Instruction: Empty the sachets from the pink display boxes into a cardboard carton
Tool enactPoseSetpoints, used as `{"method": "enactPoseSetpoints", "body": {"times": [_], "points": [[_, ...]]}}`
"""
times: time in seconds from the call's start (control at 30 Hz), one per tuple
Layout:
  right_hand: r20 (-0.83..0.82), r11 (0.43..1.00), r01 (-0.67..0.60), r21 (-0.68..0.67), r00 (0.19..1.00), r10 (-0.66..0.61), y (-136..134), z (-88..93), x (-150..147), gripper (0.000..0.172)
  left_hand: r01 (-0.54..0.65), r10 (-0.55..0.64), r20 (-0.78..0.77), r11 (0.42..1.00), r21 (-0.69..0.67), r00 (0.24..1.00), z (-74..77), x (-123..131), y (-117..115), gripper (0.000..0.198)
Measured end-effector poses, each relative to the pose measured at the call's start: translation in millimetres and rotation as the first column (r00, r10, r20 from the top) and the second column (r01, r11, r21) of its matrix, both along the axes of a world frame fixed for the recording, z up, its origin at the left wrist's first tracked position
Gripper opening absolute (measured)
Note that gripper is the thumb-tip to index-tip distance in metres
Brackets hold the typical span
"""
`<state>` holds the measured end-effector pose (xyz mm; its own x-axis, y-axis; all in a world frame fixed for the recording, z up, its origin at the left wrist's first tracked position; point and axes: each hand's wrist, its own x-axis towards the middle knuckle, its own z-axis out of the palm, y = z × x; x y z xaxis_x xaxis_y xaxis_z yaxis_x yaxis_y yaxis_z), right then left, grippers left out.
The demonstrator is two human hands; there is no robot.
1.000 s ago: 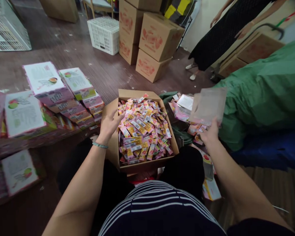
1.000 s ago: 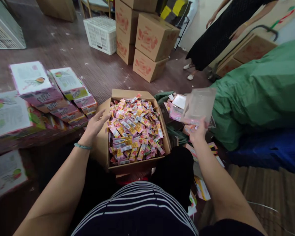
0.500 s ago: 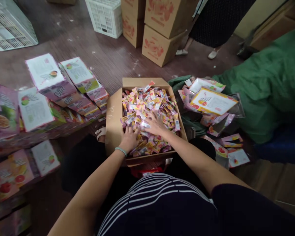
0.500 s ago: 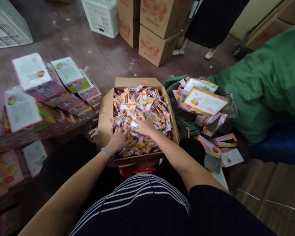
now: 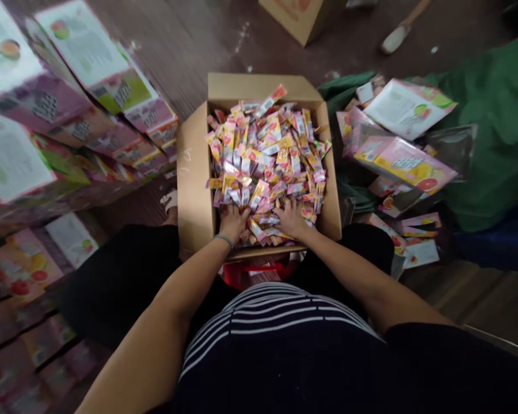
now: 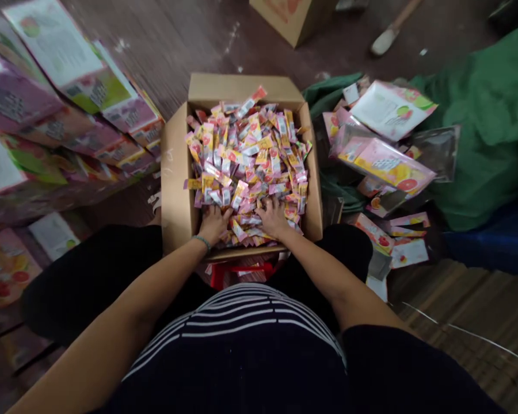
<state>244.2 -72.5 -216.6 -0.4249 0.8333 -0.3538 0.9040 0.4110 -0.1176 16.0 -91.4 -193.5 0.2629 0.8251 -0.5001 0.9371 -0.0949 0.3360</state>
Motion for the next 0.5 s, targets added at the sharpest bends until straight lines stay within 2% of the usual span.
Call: {"method": "enactPoseSetpoints", "body": {"times": [0.13, 0.23, 0.3, 0.37, 0.43, 0.5], "points": [[-0.059, 1.0, 0.022, 0.006, 0.998, -0.021, 1.7, -6.8, 7.6, 0.054, -0.061, 0.061, 0.084, 0.998, -0.003, 0.995, -2.0, 2.6, 2.8, 0.049], [-0.089, 1.0, 0.012, 0.004, 0.996, -0.012, 2.5, 3.2, 14.2, 0.061, -0.113, 0.116, 0.138, 0.993, -0.033, 0.984, 14.4, -4.9, -2.5, 0.05], [-0.09, 1.0, 0.012, -0.009, 0.996, -0.013, 0.4, 20.3, 17.1, 0.069, -0.073, 0.072, 0.147, 0.997, 0.003, 0.986, 32.3, -14.2, -11.5, 0.058], [-0.085, 1.0, 0.005, -0.002, 0.996, -0.005, -5.9, 45.1, 14.7, 0.073, -0.049, 0.026, 0.15, 0.987, 0.152, 0.988, 52.0, -27.0, -26.7, 0.064], [-0.114, 0.998, -0.015, 0.053, 0.993, 0.021, -14.8, 74.0, 3.3, 0.07, -0.11, 0.063, 0.165, 0.949, 0.297, 0.984, 70.1, -42.6, -47.8, 0.061], [-0.189, 0.988, -0.026, 0.149, 0.98, 0.054, -21.0, 100.2, -17.7, 0.065, -0.228, 0.173, 0.186, 0.915, 0.333, 0.967, 84.1, -59.4, -72.6, 0.054]]}}
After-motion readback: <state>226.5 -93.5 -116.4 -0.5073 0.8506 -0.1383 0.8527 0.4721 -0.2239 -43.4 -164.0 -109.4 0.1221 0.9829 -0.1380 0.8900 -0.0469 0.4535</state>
